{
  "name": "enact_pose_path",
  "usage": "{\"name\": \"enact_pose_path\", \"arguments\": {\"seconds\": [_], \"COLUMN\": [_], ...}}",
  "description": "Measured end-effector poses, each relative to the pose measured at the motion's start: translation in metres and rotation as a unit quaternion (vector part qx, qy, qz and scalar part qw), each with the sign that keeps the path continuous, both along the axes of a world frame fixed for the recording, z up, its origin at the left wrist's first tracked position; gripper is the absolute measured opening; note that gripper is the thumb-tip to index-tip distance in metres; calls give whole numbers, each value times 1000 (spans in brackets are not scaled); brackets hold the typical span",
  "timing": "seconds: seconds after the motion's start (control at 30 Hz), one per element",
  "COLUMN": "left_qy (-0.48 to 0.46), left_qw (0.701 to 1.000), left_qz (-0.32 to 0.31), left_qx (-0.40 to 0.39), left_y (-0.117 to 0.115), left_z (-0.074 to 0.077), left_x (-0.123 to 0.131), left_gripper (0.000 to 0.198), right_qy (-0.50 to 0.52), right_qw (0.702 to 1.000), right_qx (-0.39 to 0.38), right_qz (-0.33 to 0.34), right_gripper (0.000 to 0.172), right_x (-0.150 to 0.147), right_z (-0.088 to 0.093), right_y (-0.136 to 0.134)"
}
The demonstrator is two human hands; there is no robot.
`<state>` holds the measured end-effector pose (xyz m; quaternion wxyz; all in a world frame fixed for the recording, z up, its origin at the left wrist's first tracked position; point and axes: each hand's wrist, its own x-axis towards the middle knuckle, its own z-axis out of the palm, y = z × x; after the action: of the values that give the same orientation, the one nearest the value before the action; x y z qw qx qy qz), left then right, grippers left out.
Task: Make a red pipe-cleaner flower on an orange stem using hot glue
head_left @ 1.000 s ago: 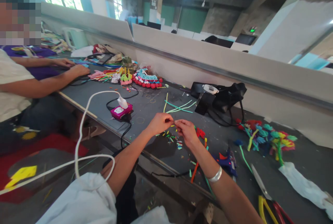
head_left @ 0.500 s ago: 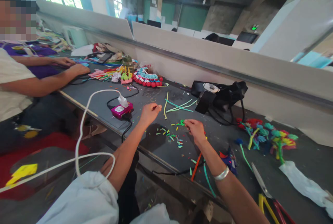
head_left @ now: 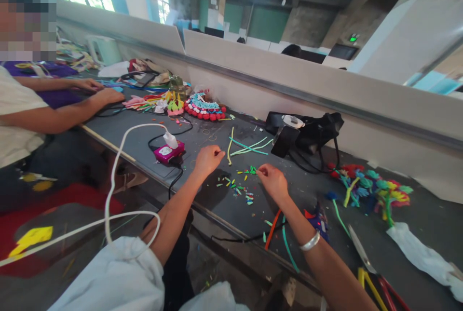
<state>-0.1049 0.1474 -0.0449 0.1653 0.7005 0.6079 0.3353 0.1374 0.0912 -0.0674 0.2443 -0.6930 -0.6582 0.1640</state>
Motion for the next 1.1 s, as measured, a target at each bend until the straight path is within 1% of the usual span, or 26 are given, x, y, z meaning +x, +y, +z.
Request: {"name": "enact_pose_path", "arguments": {"seconds": [0.03, 0.07, 0.13, 0.2, 0.27, 0.37, 0.43, 0.5, 0.57, 0.67, 0.8, 0.9, 1.0, 1.07, 1.1], "left_qy": [-3, -8, -19, -33, -49, -86, -120, -160, -202, -267, -350, -401, -435, -449, -454], "left_qw": [1000, 1000, 999, 999, 996, 988, 980, 966, 948, 917, 883, 861, 846, 841, 840], "left_qz": [-4, -9, -21, -42, -74, -124, -153, -184, -215, -250, -256, -249, -240, -232, -228], "left_qx": [6, 11, 16, 13, 3, -25, -51, -84, -120, -160, -180, -190, -195, -192, -190], "left_y": [1, 1, 1, 0, -3, -6, -10, -14, -20, -28, -36, -38, -37, -36, -35], "left_z": [-1, -3, -5, -6, -7, -8, -9, -10, -9, -8, -9, -12, -15, -15, -15], "left_x": [1, 1, 3, 6, 9, 15, 19, 23, 28, 35, 46, 53, 56, 55, 54], "left_gripper": [12, 10, 13, 13, 13, 14, 16, 22, 29, 37, 40, 40, 36, 30, 28], "right_qy": [2, 5, 13, 24, 43, 95, 148, 216, 292, 397, 496, 535, 545, 534, 523], "right_qw": [1000, 998, 994, 991, 989, 987, 983, 973, 954, 916, 865, 841, 835, 843, 851], "right_qx": [8, 12, 13, 11, 10, 6, 2, -6, -22, -47, -65, -67, -59, -52, -46], "right_qz": [27, 56, 107, 134, 140, 128, 107, 82, 61, 44, 39, 49, 48, 38, 31], "right_gripper": [17, 14, 9, 5, 5, 14, 18, 21, 23, 26, 25, 29, 41, 46, 46], "right_x": [-5, -10, -21, -30, -35, -37, -37, -37, -38, -39, -42, -45, -47, -48, -47], "right_z": [1, 1, 0, -4, -8, -13, -16, -18, -19, -20, -14, -6, -1, -1, -1], "right_y": [-4, -8, -16, -21, -23, -20, -15, -11, -8, -8, -12, -16, -19, -20, -20]}}
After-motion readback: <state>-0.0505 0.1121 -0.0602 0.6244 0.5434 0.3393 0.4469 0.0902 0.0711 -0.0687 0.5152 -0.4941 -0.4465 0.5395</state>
